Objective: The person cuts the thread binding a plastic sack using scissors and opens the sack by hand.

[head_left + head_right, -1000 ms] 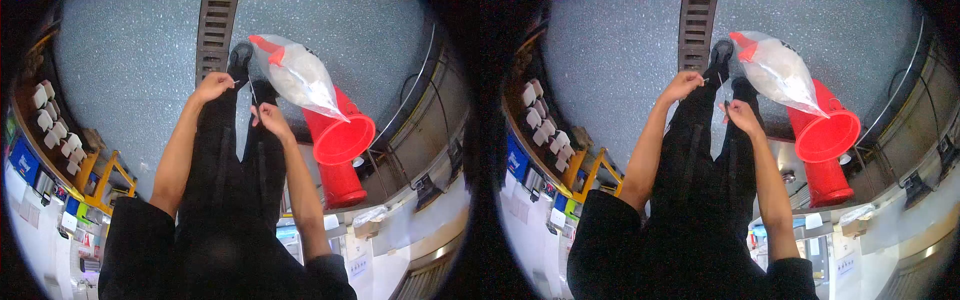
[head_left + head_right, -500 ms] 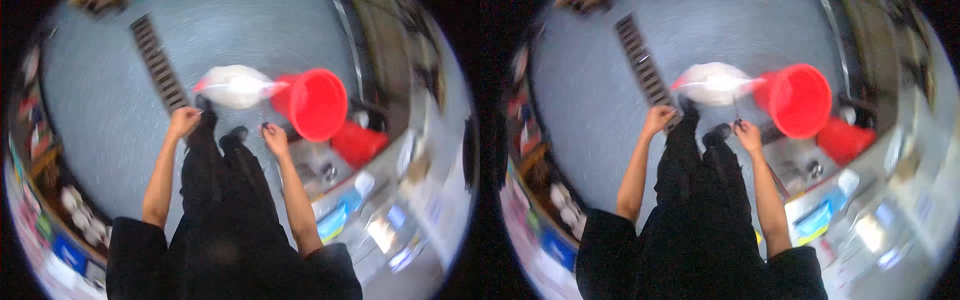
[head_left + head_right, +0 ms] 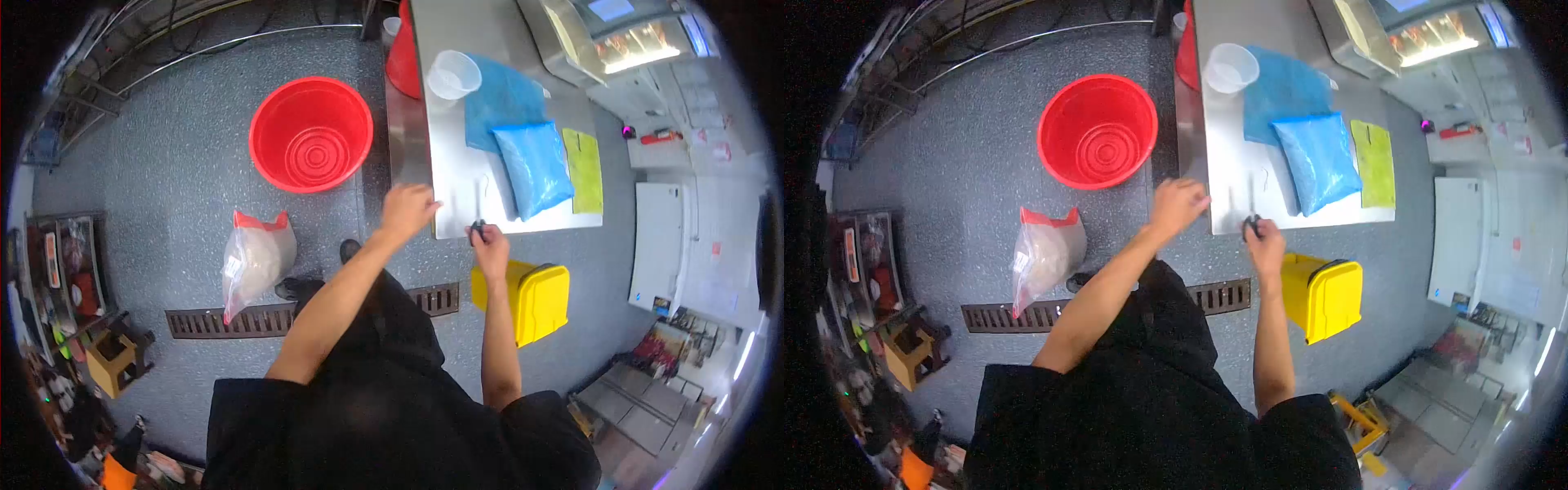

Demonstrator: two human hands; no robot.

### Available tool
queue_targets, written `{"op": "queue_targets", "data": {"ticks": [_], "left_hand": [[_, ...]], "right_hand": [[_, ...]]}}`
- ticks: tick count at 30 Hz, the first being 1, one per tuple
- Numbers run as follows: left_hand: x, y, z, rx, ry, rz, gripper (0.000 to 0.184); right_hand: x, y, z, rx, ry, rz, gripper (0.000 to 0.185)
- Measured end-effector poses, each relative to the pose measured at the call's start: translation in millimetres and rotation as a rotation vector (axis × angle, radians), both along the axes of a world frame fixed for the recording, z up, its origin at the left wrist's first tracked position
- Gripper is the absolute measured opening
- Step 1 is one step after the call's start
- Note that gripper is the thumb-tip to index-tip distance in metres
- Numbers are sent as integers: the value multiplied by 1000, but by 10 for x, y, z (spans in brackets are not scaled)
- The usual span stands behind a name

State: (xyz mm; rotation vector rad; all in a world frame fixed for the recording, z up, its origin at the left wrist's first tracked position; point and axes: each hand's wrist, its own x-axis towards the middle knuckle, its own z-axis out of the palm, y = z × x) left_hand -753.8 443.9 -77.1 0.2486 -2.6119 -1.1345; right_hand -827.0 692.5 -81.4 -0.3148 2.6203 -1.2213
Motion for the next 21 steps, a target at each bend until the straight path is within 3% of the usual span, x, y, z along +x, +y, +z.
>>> {"op": "queue_targets", "data": {"ticks": [4, 6, 9, 11, 12, 14, 15, 17, 19, 21], "left_hand": [[-473, 484, -34, 93, 11, 26, 19], [-302, 539, -156, 246, -1, 94, 22], [387, 210, -468, 309, -298, 214, 26], [1187, -94, -958, 269, -406, 331, 26], [1699, -229, -1304, 257, -303, 395, 24], [2881, -611, -1720, 386, -534, 410, 28], [3544, -780, -2002, 278, -719, 451, 27], [4835, -850, -2312, 81, -735, 662, 27], [5671, -774, -2312, 515, -695, 1154, 28], [5937, -565, -1977, 694, -562, 1431, 28]], "right_hand": [[-125, 300, -91, -42, 9, -266, 32], [-243, 302, -137, 58, 35, -282, 34], [-462, 168, -197, 200, 100, -260, 40], [-573, 110, -285, 266, 213, -189, 41], [-611, 127, -335, 246, 196, -123, 41], [-799, 212, -484, 199, 159, 39, 42], [-915, 168, -553, 166, 140, 131, 43], [-1068, 140, -508, 288, 187, 273, 42], [-1188, -24, -477, 415, 315, 284, 42], [-843, -532, 2, 373, 366, 236, 42]]}}
